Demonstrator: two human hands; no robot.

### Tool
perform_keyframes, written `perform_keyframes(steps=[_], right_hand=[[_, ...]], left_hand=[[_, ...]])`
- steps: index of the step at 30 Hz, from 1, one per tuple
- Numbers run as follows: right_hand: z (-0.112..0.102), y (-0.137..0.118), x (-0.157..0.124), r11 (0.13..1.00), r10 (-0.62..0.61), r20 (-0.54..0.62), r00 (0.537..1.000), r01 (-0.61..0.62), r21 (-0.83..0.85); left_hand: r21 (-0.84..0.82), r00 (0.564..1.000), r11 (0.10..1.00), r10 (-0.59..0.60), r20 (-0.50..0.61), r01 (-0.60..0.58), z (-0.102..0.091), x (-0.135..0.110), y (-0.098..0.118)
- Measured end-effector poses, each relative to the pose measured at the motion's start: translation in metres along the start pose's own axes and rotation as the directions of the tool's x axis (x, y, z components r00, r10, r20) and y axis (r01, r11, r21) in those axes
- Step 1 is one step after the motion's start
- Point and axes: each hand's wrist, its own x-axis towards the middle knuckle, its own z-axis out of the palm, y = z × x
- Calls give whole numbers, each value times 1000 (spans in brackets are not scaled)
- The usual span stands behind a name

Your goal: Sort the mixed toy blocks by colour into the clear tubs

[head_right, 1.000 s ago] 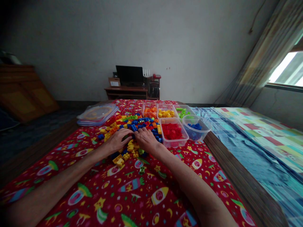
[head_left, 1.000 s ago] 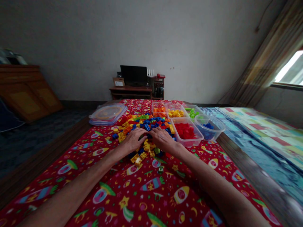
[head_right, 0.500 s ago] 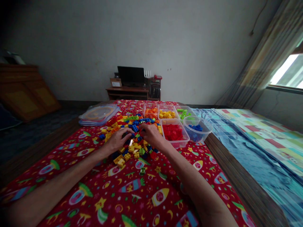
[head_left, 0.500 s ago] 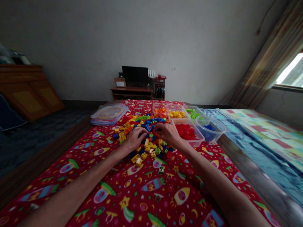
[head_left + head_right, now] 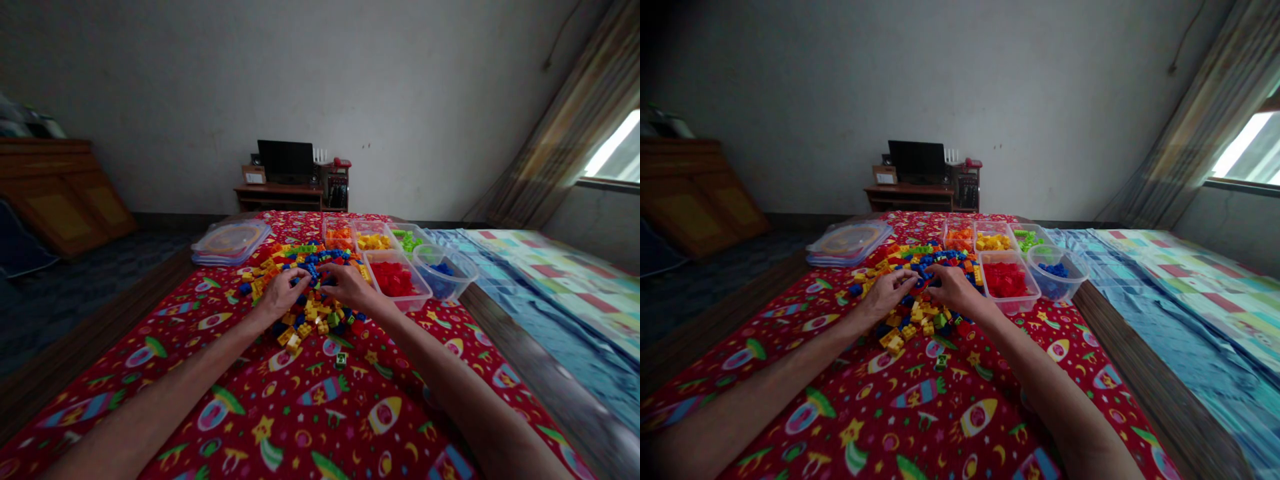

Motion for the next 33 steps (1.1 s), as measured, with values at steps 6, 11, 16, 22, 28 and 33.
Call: perform_keyframes(steps=[6, 11, 16, 22, 28, 33], right_hand=[[3, -7, -5, 991, -115, 2, 993, 115, -66], [-38, 3, -2, 961, -63, -149, 987, 20, -277], [-111, 43, -13, 875, 40, -500, 865, -272, -401], [-166, 91, -48, 673, 274, -609, 744, -601, -432], [-153, 79, -39, 722, 145, -618, 772, -510, -467], [-114, 31, -16, 783, 49, -447, 893, -312, -538]], left_hand=[[6, 999, 1000, -21, -30, 21, 4, -2, 7], [-6, 996, 998, 60, -70, -61, 1, -2, 6], [64, 989, 990, 132, -72, -128, 0, -2, 0], [83, 979, 976, 205, -19, -203, 7, -2, -5], [72, 981, 978, 194, 21, -195, -3, 0, -8], [84, 974, 974, 200, 109, -210, -21, 6, -9]])
